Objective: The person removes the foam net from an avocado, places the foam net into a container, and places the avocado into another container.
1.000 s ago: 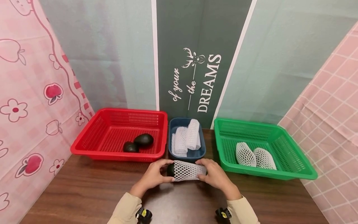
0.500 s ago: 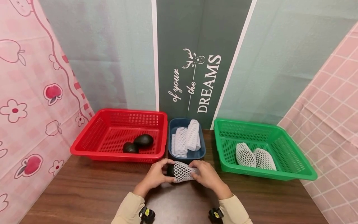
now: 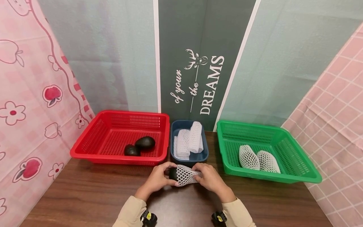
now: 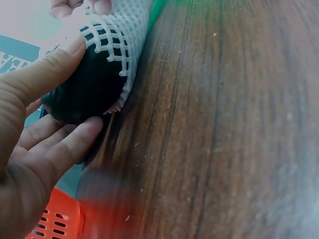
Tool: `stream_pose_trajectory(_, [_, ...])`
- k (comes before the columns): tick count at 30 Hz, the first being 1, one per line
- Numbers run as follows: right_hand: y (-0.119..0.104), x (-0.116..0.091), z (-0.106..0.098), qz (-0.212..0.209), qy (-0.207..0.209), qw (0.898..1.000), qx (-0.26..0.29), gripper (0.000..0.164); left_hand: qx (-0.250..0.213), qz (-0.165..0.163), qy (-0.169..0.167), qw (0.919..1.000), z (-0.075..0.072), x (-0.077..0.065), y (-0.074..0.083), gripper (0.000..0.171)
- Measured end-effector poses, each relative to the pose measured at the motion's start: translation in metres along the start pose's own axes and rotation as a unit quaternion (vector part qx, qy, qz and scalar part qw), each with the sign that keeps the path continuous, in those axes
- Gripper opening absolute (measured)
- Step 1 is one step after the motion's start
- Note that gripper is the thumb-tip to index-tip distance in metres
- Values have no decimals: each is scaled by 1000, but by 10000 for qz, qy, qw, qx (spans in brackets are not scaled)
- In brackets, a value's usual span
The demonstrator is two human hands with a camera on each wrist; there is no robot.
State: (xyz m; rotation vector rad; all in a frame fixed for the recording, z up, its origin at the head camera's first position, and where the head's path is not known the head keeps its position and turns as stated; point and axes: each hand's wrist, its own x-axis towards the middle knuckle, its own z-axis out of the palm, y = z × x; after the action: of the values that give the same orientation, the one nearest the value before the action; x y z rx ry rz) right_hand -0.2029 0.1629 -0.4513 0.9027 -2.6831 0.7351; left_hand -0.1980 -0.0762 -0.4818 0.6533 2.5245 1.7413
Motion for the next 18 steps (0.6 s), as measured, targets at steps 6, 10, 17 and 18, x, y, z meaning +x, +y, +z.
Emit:
stream_pose_trajectory(6, [-2,-1,-8,-60,85,9999,25,21,-188,-22,141,9997,-6,-5,0,57])
stream_pose_trajectory(10, [-3,-2,-11,-99,111,9999,2,21,-171,-18,111,9998,-9,-6,1,57])
stream_pose_trajectory(17, [-2,-5,-16,33,139,9999,-37,21,-49,-9,171,9998,-13,-11,4,56])
stream_pose_trajectory(18, [-1,-6,-17,62,146,9999,-35,22,-14,-6,191,9998,-14,-12,4,56])
